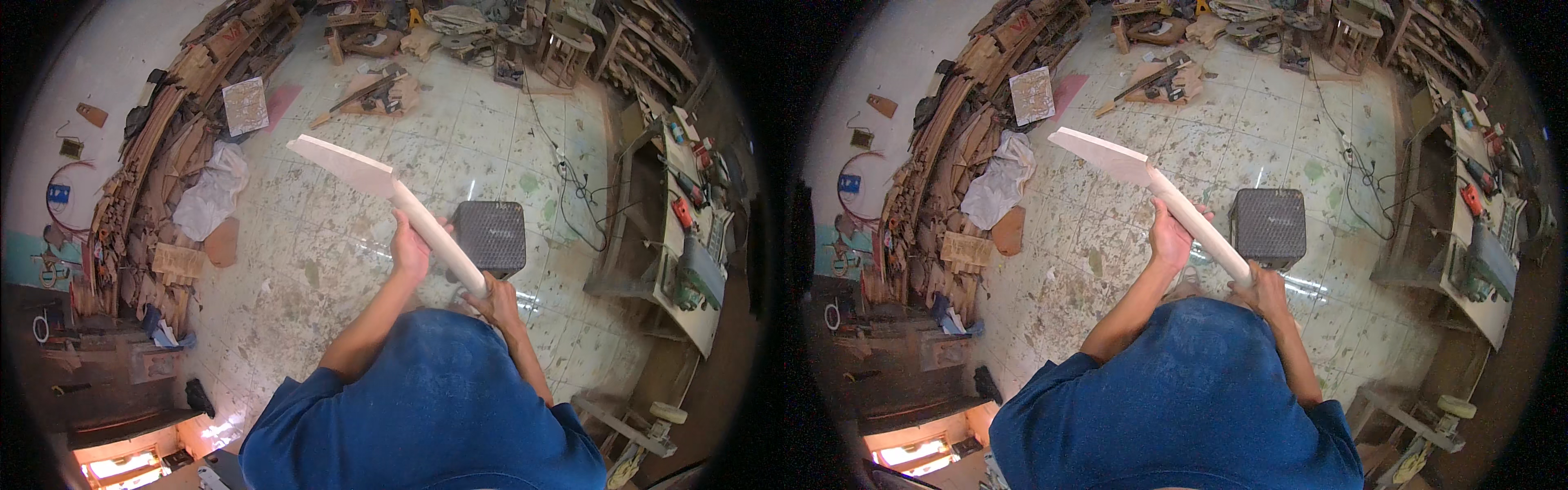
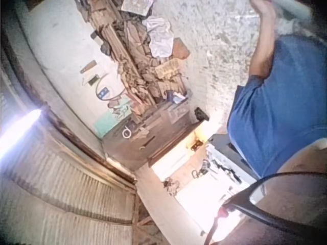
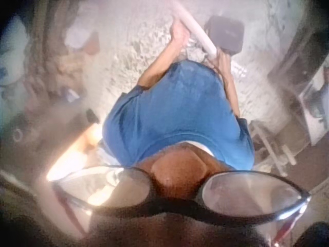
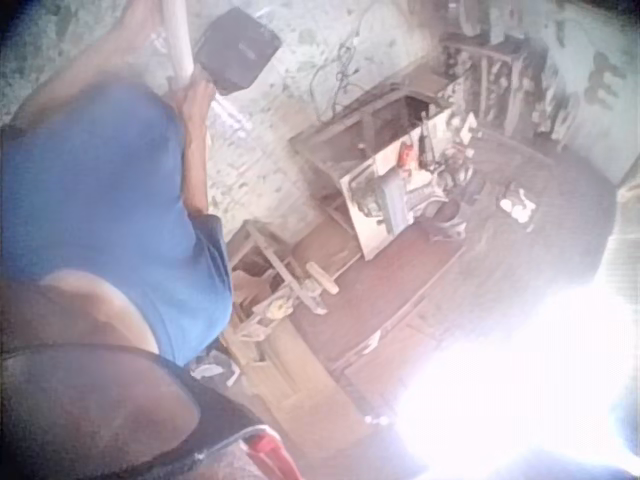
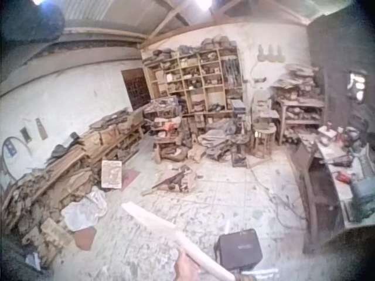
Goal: The person uses a metal ruler to measure the alignment of a guitar neck against the body and then uses a screwdriver to fasten screws into the neck joint.
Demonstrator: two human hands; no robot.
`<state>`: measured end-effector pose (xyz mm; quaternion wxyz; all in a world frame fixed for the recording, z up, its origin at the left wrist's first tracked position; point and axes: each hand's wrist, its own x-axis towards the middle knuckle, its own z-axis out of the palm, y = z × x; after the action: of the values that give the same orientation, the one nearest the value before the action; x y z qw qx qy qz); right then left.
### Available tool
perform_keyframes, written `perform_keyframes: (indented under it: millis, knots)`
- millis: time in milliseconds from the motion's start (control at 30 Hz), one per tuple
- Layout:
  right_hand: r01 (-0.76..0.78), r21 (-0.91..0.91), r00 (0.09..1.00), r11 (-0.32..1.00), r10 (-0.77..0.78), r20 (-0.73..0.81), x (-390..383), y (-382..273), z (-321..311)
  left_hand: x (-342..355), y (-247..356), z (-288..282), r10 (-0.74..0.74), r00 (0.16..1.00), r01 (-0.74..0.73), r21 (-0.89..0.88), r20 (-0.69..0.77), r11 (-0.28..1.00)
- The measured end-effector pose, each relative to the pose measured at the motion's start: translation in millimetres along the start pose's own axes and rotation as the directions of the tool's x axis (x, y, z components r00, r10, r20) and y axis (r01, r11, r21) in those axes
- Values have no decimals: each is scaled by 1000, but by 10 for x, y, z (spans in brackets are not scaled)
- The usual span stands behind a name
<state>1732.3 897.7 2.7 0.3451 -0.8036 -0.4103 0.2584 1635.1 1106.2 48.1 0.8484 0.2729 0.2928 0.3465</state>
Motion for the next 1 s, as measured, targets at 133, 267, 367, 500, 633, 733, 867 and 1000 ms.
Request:
perform_keyframes:
  millis: [133, 267, 367, 500, 633, 733, 867, 1000]
  knots:
    - [20, 27, 1000, 999, -20, -19, 126, 31, -44, 102, -1, 73, 6, 1000, -6, 36, 9, 999]
    - [-14, 29, 1000, 999, 14, 15, 201, 28, -238, 119, 35, 279, 44, 999, -46, 96, 19, 994]
    - [-37, 51, 998, 998, 34, 52, 210, 91, -349, 208, -3, 299, 52, 993, -65, 130, 103, 989]
    - [-148, 122, 980, 981, 129, 151, 160, -28, -561, 191, -27, 378, 84, 986, -128, 331, 143, 935]
    - [-211, 197, 966, 958, 173, 192, 77, -83, -648, 177, -55, 420, 76, 982, -135, 367, 170, 920]
    - [-221, 217, 959, 951, 171, 228, 13, -10, -650, 139, -82, 426, 80, 979, -148, 388, 187, 910]
    - [-238, 255, 955, 937, 177, 240, -29, -31, -659, 131, -86, 435, 74, 982, -145, 435, 175, 889]
    - [-228, 236, 957, 945, 173, 232, -78, 0, -678, 152, -39, 501, 24, 998, -52, 491, 62, 870]
